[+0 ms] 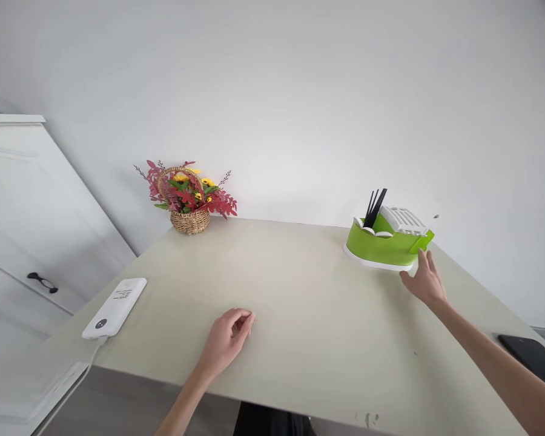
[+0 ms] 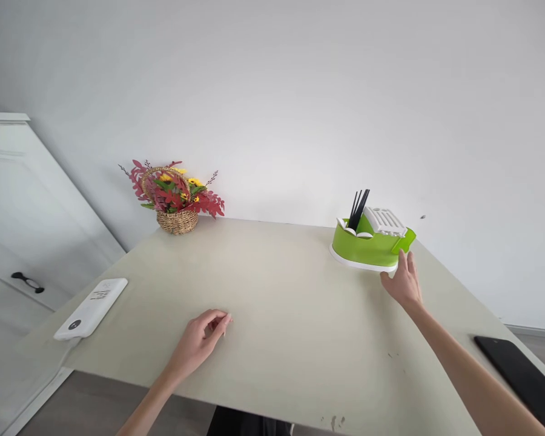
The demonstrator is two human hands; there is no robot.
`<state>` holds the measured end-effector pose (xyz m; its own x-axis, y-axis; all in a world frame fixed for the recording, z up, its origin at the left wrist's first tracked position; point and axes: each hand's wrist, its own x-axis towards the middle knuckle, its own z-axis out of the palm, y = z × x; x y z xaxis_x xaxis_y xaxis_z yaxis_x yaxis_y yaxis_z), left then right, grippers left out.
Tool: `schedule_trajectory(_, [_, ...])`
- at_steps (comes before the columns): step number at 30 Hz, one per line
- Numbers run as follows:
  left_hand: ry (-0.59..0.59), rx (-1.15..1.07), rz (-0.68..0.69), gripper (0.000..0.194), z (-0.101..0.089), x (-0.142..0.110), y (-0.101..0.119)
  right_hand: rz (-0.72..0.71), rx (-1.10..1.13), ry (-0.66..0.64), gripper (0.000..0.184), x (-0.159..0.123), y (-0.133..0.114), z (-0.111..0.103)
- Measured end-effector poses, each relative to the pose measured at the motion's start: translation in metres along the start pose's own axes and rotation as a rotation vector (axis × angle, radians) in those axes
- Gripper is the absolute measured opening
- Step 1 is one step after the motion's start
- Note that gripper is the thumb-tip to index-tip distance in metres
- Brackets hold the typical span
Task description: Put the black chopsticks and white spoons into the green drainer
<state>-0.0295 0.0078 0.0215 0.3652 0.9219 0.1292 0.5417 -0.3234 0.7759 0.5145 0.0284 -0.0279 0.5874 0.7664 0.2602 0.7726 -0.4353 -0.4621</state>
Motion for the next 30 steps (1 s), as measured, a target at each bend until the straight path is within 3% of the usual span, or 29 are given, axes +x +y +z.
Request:
schedule_trajectory(5, [-0.005, 0.009, -0.004, 0.039, 0.001, -0.001, -0.001, -0.048, -0.023, 0.006, 0.083, 0.007, 0.003, 0.009])
schedule_trajectory(11, [-0.025, 0.027, -0.009, 0.038, 0.001, 0.001, 0.000, -0.205, -0.095, 0.055, 0.077, -0.023, -0.010, 0.013])
schedule_trajectory(25, [-0.007, 0.068, 0.022, 0.034, 0.003, -0.002, -0.005, -0.452, 0.099, 0.064, 0.064, -0.118, -0.118, 0.033])
schedule_trajectory(30, [0.014, 0.025, 0.033, 0.034, 0.003, -0.001, -0.002, -0.490, 0.170, 0.076, 0.066, -0.153, -0.141, 0.031])
